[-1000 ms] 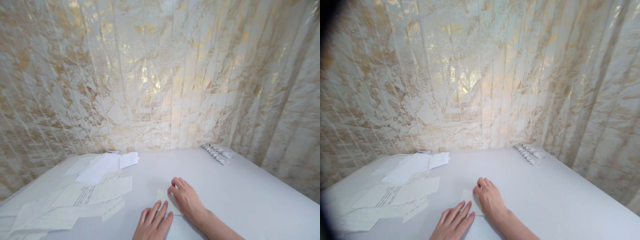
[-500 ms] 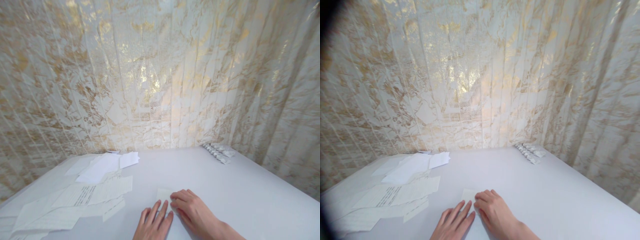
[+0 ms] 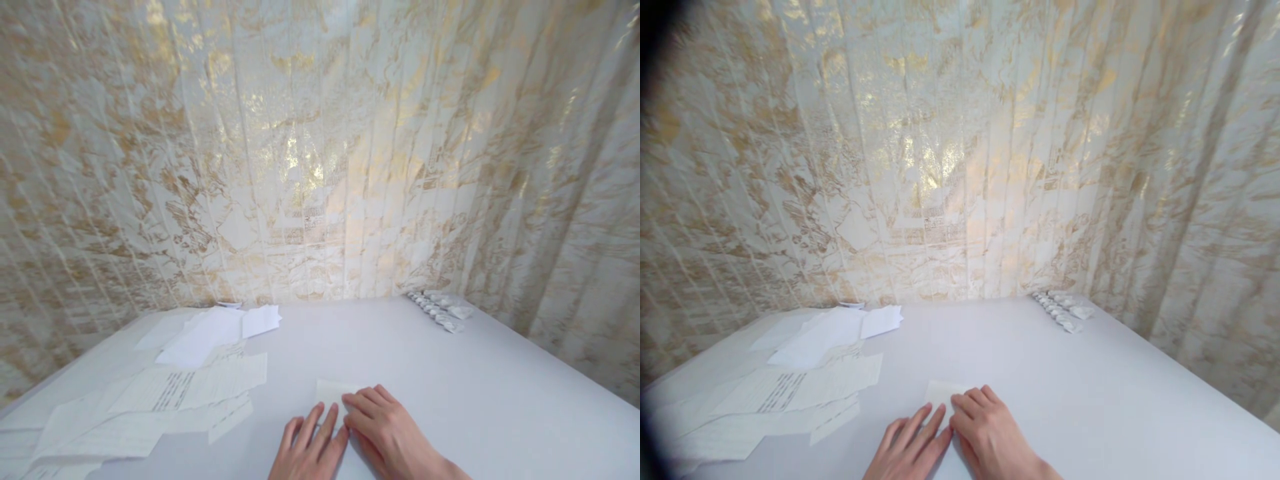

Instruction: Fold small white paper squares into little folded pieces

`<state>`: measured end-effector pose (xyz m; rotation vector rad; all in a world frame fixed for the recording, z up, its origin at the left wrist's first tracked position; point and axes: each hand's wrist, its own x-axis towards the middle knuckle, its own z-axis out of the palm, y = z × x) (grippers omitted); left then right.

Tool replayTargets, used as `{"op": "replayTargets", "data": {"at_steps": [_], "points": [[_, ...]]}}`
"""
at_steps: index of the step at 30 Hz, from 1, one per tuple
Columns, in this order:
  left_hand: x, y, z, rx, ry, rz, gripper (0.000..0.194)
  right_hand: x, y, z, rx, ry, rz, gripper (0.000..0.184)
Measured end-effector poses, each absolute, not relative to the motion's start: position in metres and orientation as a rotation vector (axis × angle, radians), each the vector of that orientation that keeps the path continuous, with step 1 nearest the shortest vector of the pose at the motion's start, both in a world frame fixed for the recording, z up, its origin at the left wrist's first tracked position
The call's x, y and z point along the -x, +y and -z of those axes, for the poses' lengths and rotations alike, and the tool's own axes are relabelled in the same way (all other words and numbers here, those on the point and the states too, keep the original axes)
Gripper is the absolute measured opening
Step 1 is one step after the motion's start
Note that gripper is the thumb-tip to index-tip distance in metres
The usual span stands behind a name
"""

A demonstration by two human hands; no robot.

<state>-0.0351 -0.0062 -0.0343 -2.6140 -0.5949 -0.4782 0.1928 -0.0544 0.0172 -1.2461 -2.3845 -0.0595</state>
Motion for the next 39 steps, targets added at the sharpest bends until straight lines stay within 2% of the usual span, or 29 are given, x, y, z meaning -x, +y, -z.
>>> {"op": "replayTargets", "data": {"at_steps": [8,13,17,20,26,29,34,39], "points": [[0.031,-0.014,0.021,2.728,-0.728,0.45,0.036,-0.195,-0.06,-0.026,1.163,-2.441,-0.011,0.022],[0.033,-0.012,0.022,2.787,-0.724,0.449,0.038,-0.197,-0.061,-0.03,1.23,-2.457,-0.066,0.035],[0.041,-0.011,0.013,2.785,-0.759,0.409,0.039,-0.202,-0.059,-0.029,1.236,-2.424,-0.129,0.032],[0.048,-0.015,-0.005,2.813,-0.892,0.306,0.051,-0.21,-0.058,-0.033,1.237,-2.376,-0.197,0.029],[0.053,-0.018,-0.021,2.795,-0.984,0.158,0.044,-0.23,-0.059,-0.051,1.199,-2.366,-0.392,0.031],[0.054,-0.016,-0.009,2.681,-0.879,0.215,0.044,-0.232,-0.059,-0.054,1.188,-2.371,-0.423,0.033],[0.048,-0.018,0.003,2.534,-0.588,0.448,0.02,-0.23,-0.059,-0.049,1.228,-2.326,-0.468,0.037],[0.039,-0.024,-0.002,2.528,-0.508,0.604,0.018,-0.23,-0.059,-0.048,1.214,-2.33,-0.458,0.04]]}}
